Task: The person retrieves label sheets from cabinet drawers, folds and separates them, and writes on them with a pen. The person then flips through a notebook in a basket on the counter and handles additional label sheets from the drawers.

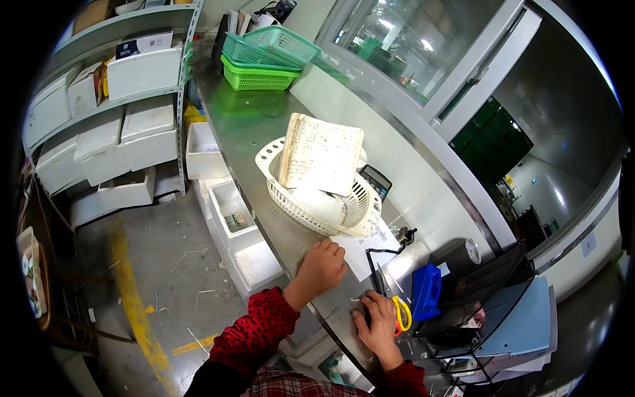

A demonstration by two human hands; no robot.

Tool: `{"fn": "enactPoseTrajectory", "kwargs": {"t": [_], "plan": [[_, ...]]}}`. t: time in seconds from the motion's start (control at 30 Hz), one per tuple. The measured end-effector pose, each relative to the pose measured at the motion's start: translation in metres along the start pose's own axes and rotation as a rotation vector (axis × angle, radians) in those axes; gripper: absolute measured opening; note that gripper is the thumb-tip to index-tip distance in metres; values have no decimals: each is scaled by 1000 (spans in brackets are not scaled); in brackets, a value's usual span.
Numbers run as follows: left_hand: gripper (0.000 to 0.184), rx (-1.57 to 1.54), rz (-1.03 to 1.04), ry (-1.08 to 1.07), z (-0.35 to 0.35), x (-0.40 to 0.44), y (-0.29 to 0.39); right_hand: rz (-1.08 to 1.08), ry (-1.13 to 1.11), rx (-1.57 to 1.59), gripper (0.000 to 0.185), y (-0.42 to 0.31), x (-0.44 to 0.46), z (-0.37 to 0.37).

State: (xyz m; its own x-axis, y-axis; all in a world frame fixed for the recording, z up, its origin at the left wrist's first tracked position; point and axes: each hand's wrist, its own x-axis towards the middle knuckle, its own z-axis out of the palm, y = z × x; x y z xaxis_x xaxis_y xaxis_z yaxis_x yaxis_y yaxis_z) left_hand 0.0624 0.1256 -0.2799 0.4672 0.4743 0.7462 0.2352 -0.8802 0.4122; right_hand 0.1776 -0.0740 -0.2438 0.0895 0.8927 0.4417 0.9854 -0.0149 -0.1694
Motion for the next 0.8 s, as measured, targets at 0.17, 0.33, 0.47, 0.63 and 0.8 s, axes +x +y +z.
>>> {"fn": "enactPoseTrajectory", "kwargs": {"t": [0.17, 0.33, 0.47, 0.63, 0.8], "plan": [[23, 12, -4, -13, 2, 0, 0, -1, -11, 5, 39, 1, -2, -1], [22, 24, -2, -25, 1, 0, 1, -8, -14, 13, 39, 2, -3, -2], [23, 49, -12, -49, 1, 1, 0, -27, -23, 3, 39, 3, -3, -4], [18, 29, -27, -52, 5, 3, -2, -44, -5, 15, 40, 6, -2, -4], [13, 75, 9, -109, 2, 3, 6, -34, 87, 29, 30, 7, -10, -7]]}}
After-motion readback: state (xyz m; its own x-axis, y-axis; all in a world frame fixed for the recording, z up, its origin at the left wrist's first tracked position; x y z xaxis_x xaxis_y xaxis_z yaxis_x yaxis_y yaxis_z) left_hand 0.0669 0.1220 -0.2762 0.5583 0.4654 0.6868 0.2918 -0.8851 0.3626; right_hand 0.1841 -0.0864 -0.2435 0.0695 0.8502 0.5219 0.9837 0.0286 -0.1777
